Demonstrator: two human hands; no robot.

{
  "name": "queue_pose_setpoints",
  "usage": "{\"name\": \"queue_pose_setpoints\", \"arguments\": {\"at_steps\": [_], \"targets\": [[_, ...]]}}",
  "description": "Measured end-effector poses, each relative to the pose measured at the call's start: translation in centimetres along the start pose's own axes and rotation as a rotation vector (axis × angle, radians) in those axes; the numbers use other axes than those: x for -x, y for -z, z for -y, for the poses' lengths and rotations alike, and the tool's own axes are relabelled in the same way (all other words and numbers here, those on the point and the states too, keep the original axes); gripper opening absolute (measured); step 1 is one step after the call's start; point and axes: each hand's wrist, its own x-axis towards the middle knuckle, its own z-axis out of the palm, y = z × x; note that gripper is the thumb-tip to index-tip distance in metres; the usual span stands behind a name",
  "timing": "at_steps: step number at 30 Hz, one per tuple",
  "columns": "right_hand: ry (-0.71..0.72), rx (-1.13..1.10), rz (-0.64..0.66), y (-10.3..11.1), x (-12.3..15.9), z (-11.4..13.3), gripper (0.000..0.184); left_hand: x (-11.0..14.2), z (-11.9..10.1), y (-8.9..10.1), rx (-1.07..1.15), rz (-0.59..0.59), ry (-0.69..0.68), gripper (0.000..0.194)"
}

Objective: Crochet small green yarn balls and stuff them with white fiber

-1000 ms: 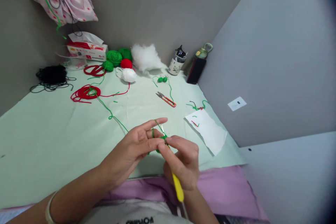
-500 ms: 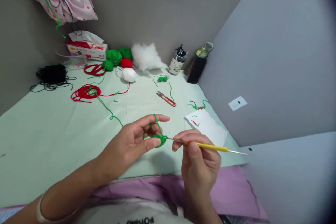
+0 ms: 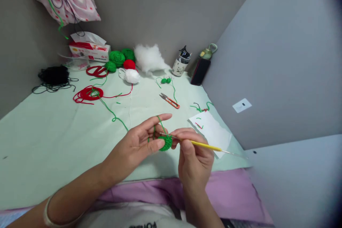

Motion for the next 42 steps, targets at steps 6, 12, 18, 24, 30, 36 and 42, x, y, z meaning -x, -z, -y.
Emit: {"name": "queue_pose_setpoints", "arguments": {"at_steps": [6, 12, 18, 24, 30, 36, 42], "targets": [[0.372, 0.488, 0.059, 0.1, 0.8, -0.5, 0.034, -0.5, 0.5, -0.9, 0.178, -0.116, 0.093, 0.048], [0.219, 0.222, -0.011, 0.6, 0.1, -0.5, 0.023, -0.6, 0.1, -0.3, 0.410, -0.012, 0.235, 0.039], [0.039, -0.044, -0.012, 0.3, -0.4, 0.0, 0.019, -0.1, -0.1, 0.0, 0.224, -0.049, 0.173, 0.037], [0.194, 0.264, -0.001, 0.1, 0.7, 0.3, 0.028, -0.1, 0.4, -0.6, 0.144, -0.107, 0.071, 0.026], [0.251, 0.325, 0.024, 0.2, 1.3, 0.2, 0.033, -0.1, 0.6, -0.8, 0.177, -0.141, 0.042, 0.035], [0.119, 0.046, -0.042, -0.1, 0.9, -0.1, 0.021, 0.1, 0.4, -0.6, 0.190, -0.125, 0.081, 0.036], [0.064, 0.029, -0.108, -0.3, 0.9, 0.0, 0.023, 0.1, 0.9, -0.5, 0.121, -0.152, 0.036, 0.023]]}}
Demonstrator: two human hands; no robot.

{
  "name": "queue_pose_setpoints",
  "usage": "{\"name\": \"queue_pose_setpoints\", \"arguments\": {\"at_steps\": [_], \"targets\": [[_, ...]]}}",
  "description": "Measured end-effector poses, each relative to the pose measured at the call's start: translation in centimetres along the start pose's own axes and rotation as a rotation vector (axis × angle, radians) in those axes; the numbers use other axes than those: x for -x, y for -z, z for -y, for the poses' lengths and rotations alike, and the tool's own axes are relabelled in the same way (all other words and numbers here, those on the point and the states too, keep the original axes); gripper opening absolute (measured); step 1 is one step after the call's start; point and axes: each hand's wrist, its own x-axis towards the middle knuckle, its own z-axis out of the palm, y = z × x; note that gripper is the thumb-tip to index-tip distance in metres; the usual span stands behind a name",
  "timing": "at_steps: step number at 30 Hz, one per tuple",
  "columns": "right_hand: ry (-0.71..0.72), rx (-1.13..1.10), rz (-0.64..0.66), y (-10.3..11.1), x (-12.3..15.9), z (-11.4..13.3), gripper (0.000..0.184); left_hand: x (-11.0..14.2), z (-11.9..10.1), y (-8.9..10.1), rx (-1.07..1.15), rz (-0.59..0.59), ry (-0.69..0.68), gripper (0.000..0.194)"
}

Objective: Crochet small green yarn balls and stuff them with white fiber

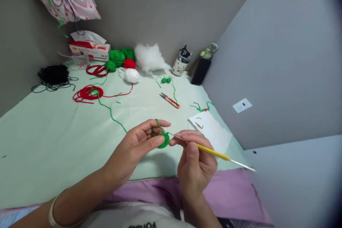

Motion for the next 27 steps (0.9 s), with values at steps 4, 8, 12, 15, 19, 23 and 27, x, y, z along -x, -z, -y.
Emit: {"name": "queue_pose_setpoints", "arguments": {"at_steps": [4, 8, 12, 15, 19, 23, 27], "targets": [[0.111, 0.106, 0.031, 0.0, 0.4, -0.3, 0.022, 0.0, -0.1, -0.2, 0.041, 0.046, 0.006, 0.014], [0.080, 0.023, 0.031, 0.0, 0.5, -0.5, 0.023, 0.0, -0.2, -0.4, 0.088, 0.060, 0.025, 0.013], [-0.071, -0.157, 0.031, 0.0, 0.1, -0.3, 0.021, -0.1, -0.3, -0.3, 0.098, 0.060, 0.051, 0.014], [-0.136, -0.242, 0.032, -0.1, -0.4, -0.2, 0.021, -0.1, -0.5, -0.2, 0.092, 0.052, 0.080, 0.012], [-0.150, -0.252, 0.032, -0.1, -0.6, -0.2, 0.021, -0.1, -0.6, -0.3, 0.093, 0.054, 0.086, 0.009], [-0.153, -0.212, 0.037, 0.1, -0.4, -0.2, 0.021, -0.1, -0.6, -0.3, 0.085, 0.057, 0.090, 0.010], [-0.153, -0.199, 0.034, 0.1, -0.3, -0.3, 0.020, -0.2, -0.6, -0.2, 0.071, 0.044, 0.095, 0.012]]}}
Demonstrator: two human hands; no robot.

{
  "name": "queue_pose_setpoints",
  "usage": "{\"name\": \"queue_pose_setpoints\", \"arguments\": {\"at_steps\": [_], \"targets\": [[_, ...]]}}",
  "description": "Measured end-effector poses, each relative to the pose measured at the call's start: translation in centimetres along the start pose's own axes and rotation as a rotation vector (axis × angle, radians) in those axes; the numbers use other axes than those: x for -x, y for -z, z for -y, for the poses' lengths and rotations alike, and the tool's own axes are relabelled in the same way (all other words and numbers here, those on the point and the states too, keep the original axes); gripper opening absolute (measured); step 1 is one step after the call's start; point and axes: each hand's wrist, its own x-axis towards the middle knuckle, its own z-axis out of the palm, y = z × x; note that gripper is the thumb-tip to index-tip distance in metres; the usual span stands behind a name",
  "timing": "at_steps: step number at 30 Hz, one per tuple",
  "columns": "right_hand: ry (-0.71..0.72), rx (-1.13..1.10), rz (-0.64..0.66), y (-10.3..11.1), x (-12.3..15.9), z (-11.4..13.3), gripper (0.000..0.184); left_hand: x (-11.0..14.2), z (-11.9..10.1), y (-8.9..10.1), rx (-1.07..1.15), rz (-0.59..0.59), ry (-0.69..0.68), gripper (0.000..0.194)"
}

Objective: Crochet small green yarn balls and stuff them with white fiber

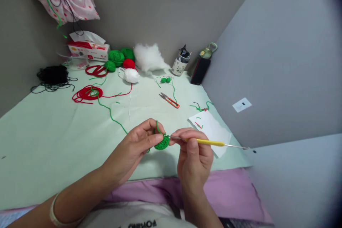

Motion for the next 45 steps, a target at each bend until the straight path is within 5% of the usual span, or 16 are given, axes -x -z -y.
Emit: {"name": "queue_pose_setpoints", "arguments": {"at_steps": [26, 28, 31, 35, 39, 45], "targets": [[0.139, 0.212, 0.025, -0.1, -0.2, -0.1, 0.019, -0.1, 0.1, -0.1, -0.049, 0.032, -0.079, 0.007], [0.159, 0.280, 0.043, 0.1, -0.2, -0.1, 0.019, -0.2, 0.3, 0.0, -0.056, 0.016, -0.075, 0.023], [0.299, 0.560, 0.149, 0.6, 0.3, -0.4, 0.025, -0.1, 0.5, -0.2, -0.074, -0.058, -0.093, 0.049], [0.568, 0.765, 0.134, 1.0, 1.1, -1.1, 0.043, 0.0, 0.5, -0.6, 0.041, -0.030, -0.010, 0.051], [0.373, 0.510, 0.059, 0.8, 0.2, -0.3, 0.028, -0.1, -0.2, 0.1, 0.145, 0.058, 0.104, 0.043], [-0.012, 0.049, 0.048, 0.2, -1.2, 0.7, 0.018, -0.1, -0.4, 0.4, 0.047, 0.036, 0.030, 0.039]]}}
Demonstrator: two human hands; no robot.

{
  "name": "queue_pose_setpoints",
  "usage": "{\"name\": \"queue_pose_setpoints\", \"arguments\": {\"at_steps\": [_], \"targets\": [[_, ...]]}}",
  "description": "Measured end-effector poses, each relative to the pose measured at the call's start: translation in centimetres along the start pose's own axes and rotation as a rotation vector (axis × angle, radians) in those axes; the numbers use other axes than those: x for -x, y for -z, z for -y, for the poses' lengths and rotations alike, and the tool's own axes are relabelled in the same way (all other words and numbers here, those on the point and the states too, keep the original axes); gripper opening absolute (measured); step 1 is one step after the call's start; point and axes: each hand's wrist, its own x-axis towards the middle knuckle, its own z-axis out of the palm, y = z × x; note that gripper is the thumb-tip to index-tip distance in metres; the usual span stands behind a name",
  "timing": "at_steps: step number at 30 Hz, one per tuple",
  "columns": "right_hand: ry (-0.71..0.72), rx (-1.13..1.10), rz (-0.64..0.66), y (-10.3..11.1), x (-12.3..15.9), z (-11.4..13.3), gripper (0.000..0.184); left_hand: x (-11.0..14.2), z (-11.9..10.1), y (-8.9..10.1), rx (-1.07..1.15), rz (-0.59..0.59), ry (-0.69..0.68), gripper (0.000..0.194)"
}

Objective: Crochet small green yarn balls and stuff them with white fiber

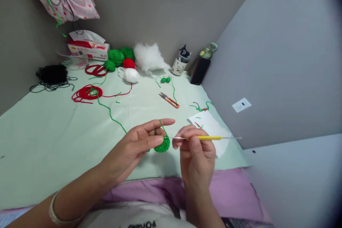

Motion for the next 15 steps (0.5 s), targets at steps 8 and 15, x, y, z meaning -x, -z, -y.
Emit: {"name": "queue_pose_setpoints", "arguments": {"at_steps": [8, 15], "targets": [[-0.046, 0.067, -0.039, 0.2, 0.5, -1.0, 0.015, 0.1, -0.2, 0.3, -0.259, 0.130, -0.081, 0.044], [-0.149, -0.063, -0.005, 0.2, -0.6, -0.2, 0.019, 0.3, -0.6, 0.5, -0.335, 0.043, -0.106, 0.043]]}}
